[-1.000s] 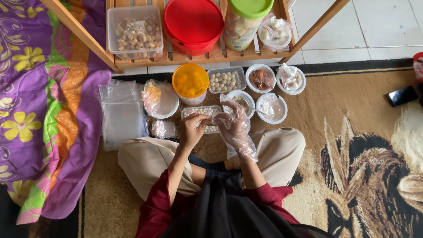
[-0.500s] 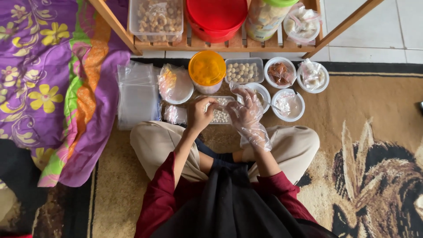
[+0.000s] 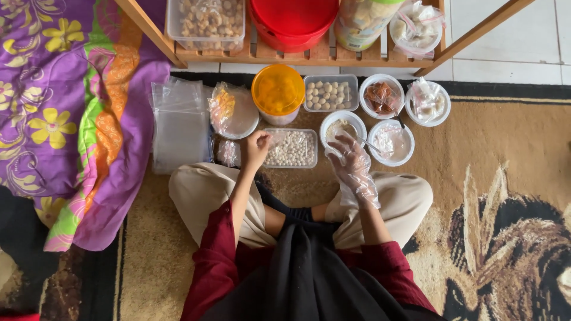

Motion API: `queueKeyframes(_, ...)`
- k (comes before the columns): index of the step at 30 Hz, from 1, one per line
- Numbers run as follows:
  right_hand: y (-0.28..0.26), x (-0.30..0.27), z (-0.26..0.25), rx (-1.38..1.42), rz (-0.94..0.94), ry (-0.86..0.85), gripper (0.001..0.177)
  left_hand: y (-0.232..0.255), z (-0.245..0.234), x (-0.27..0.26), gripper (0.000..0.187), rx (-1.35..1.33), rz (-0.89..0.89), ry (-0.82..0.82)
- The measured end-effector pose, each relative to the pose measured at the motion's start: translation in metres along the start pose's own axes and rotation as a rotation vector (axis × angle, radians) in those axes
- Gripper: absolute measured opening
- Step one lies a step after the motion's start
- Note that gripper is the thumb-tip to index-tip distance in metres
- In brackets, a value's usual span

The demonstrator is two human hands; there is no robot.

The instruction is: A person sitting on the floor is manually packaging various small snacks from bowls into plastic bags using a spoon and their hands.

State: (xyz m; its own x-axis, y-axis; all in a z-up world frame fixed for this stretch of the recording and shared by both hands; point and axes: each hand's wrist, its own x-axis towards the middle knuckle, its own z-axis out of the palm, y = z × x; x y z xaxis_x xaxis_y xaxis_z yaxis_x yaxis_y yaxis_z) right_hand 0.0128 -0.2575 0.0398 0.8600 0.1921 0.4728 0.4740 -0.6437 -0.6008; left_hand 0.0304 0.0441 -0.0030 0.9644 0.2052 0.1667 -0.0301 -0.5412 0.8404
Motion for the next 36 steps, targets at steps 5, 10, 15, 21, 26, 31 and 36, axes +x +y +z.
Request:
queueKeyframes(5, 0.038, -0.03, 0.025, 0.252, 0.149, 0.071, 0.021, -0.015, 0.021, 0.007, 0.007, -0.13, -0.109, 0.021)
queueKeyframes(10, 0.047, -0.028, 0.02, 0.345, 0.163, 0.111, 0.022, -0.039, 0.025, 0.004, 0.011, 0.053, -0.121, 0.025)
queueKeyframes(15, 0.053, -0.015, 0.005, 0.131, 0.169, 0.113, 0.023, -0.038, 0.019, -0.001, 0.011, 0.309, -0.189, -0.019)
queueKeyframes(21, 0.062, 0.037, -0.043, 0.066, 0.133, 0.178, 0.023, -0.035, 0.016, -0.012, 0.016, 0.631, -0.204, -0.241)
queueKeyframes(26, 0.124, 0.109, -0.089, -0.144, 0.819, -0.159, 0.034, -0.032, 0.015, -0.015, 0.029, 0.616, -0.284, -0.264)
queueKeyframes(31, 0.251, 0.112, -0.038, -0.311, 0.691, -0.399, 0.056, -0.011, 0.002, -0.013, 0.045, 0.602, -0.367, -0.209)
queueKeyframes(36, 0.235, 0.138, -0.042, -0.396, 0.675, -0.629, 0.075, -0.02, 0.0, -0.015, 0.037, 0.678, -0.414, -0.184)
